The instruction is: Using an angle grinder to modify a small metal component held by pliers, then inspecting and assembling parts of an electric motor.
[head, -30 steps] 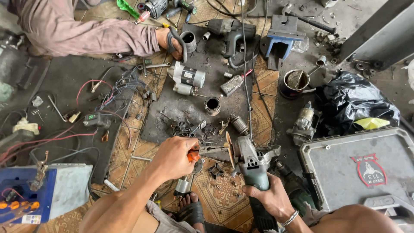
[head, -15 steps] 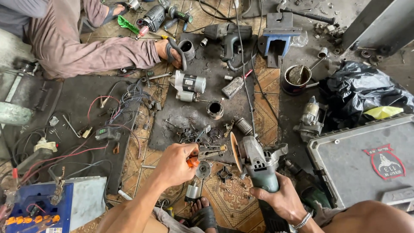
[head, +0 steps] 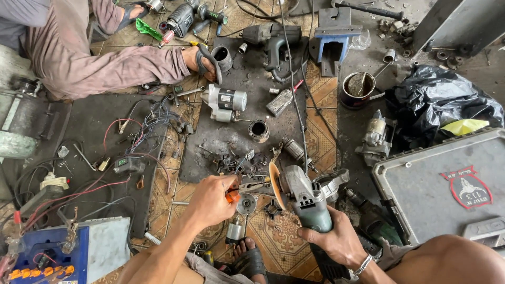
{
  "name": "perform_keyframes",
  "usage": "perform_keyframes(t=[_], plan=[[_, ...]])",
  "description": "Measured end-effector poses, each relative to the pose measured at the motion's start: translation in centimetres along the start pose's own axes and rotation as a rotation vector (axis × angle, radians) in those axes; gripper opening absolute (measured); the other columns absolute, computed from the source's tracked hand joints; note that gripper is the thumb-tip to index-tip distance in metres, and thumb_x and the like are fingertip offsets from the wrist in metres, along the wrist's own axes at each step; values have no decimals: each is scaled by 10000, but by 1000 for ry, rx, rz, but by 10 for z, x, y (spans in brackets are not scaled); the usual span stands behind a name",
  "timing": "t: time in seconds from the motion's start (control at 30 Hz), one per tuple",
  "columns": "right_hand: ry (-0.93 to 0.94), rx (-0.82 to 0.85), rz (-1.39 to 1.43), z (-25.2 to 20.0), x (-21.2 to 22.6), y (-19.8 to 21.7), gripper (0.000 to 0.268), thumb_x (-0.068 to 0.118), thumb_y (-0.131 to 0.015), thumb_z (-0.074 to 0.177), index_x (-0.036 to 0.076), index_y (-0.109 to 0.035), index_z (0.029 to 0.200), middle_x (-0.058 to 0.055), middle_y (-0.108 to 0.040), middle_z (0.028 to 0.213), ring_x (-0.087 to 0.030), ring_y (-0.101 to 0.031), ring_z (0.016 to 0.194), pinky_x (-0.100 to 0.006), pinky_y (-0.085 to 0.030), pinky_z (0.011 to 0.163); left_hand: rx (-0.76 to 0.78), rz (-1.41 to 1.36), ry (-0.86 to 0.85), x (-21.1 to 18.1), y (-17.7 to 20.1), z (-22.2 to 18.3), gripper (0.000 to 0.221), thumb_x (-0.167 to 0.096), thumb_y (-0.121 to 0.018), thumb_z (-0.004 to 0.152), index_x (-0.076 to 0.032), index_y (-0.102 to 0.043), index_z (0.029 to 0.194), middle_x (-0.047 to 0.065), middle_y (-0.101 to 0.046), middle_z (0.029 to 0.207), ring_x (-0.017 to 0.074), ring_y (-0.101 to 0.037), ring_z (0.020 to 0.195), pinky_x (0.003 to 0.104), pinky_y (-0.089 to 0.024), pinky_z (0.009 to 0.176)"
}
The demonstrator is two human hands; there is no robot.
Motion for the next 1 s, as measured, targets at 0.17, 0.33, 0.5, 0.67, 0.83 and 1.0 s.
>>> perform_keyframes(t=[0.17,0.33,0.5,0.67,0.83,1.0], plan=[[-2,-35,-74,1,0,6,734,106,-946,501,-66,-718,1178,-207,-818,912,-308,-773,682,-359,-640,629,-47,-72,-60,-10,9,-3,132,4,-727,715,-74,-675,806,-8,-665,622,92,-446,430,237,-386,385],[-24,-55,-95,-7,9,9,638,83,-928,543,-54,-761,1143,-193,-832,870,-286,-764,673,-345,-608,655,-69,-133,-57,-11,17,-6,139,16,-705,695,-66,-673,804,-2,-674,585,93,-457,413,261,-347,373],[-8,-37,-66,-7,8,6,708,68,-942,515,-67,-737,1179,-215,-840,913,-305,-782,685,-353,-635,640,-28,-98,-25,6,0,-7,391,-26,-727,713,31,-722,1100,136,-796,965,77,-410,371,214,-367,304],[-19,-23,-73,-9,9,0,737,79,-950,495,-49,-722,1184,-205,-837,940,-313,-803,719,-358,-663,654,7,-78,-30,0,-2,-3,119,-6,-729,721,-53,-678,819,15,-688,678,89,-421,398,230,-361,335],[-10,-14,-102,-7,7,-3,716,110,-960,504,-32,-730,1167,-177,-834,921,-286,-793,709,-339,-658,657,8,-32,-12,3,-3,-5,263,-29,-733,709,30,-729,965,111,-785,863,121,-501,395,230,-482,346],[-20,-39,-76,-6,8,0,843,78,-939,481,-34,-678,1275,-208,-837,972,-315,-805,728,-358,-664,663,-63,-156,-54,-3,9,-7,129,12,-732,705,-73,-684,790,-19,-668,590,74,-460,421,238,-346,369]])
Point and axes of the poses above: each hand's wrist, its own z-axis towards the middle knuckle, its own y-axis out of the back of the hand, x = y × z, the point moved 6 cm from there along z, towards the middle knuckle
